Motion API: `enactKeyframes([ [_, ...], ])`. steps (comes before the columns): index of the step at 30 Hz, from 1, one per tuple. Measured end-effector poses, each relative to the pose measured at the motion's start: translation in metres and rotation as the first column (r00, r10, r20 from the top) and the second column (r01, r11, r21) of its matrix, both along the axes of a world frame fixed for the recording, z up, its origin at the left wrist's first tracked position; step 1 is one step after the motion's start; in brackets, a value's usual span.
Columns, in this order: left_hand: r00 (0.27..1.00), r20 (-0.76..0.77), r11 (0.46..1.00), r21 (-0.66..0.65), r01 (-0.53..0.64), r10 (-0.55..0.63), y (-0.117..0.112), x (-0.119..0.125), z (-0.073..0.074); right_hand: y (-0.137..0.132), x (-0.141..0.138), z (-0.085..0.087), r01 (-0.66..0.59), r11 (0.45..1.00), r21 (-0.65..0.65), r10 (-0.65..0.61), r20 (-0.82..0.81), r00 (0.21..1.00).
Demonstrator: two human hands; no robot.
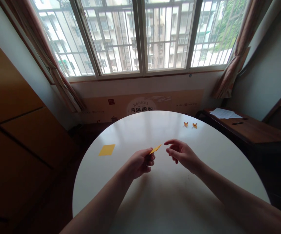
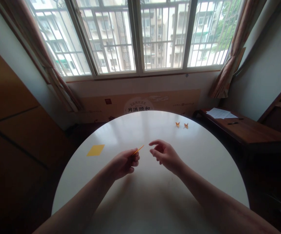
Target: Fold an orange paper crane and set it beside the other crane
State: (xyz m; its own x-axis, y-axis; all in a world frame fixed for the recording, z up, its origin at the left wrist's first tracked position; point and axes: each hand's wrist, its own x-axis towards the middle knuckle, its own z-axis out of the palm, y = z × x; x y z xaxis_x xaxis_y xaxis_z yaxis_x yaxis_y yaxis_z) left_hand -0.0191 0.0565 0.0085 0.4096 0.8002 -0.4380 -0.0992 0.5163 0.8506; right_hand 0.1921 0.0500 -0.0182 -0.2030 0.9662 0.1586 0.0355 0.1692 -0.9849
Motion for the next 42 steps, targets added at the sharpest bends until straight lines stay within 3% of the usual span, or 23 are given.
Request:
enactKeyframes([
  [7,0.998,-0.054,0.999,0.016,0.044,-0.043,-0.002,0.002,-0.002,-0.012,-0.005,0.005,-0.065,0.983,0.174,0.06,0.034,0.998],
  [12,0.975,-0.22,0.984,0.176,0.029,0.011,-0.002,0.009,-0.013,-0.016,-0.004,0.01,-0.169,0.958,0.231,0.126,0.192,0.973],
  [17,0.924,-0.374,0.929,0.364,0.071,0.076,0.002,0.009,-0.019,-0.007,0.0,0.003,-0.148,0.969,0.2,0.083,0.298,0.951],
  [23,0.748,-0.636,0.82,0.522,0.235,0.191,0.008,-0.001,-0.02,0.011,0.01,-0.007,-0.1,0.968,0.229,-0.002,0.409,0.913],
  [33,0.425,-0.837,0.734,0.523,0.433,0.345,0.012,-0.021,-0.014,0.022,0.016,-0.024,0.009,0.956,0.293,-0.147,0.452,0.88],
  [38,0.395,-0.807,0.627,0.59,0.508,0.44,0.019,-0.021,-0.017,0.021,0.018,-0.02,0.112,0.897,0.427,-0.298,0.4,0.866],
  [42,0.382,-0.823,0.577,0.567,0.588,0.42,0.017,-0.01,-0.029,0.018,0.02,-0.005,0.275,0.782,0.559,-0.487,0.274,0.829],
])
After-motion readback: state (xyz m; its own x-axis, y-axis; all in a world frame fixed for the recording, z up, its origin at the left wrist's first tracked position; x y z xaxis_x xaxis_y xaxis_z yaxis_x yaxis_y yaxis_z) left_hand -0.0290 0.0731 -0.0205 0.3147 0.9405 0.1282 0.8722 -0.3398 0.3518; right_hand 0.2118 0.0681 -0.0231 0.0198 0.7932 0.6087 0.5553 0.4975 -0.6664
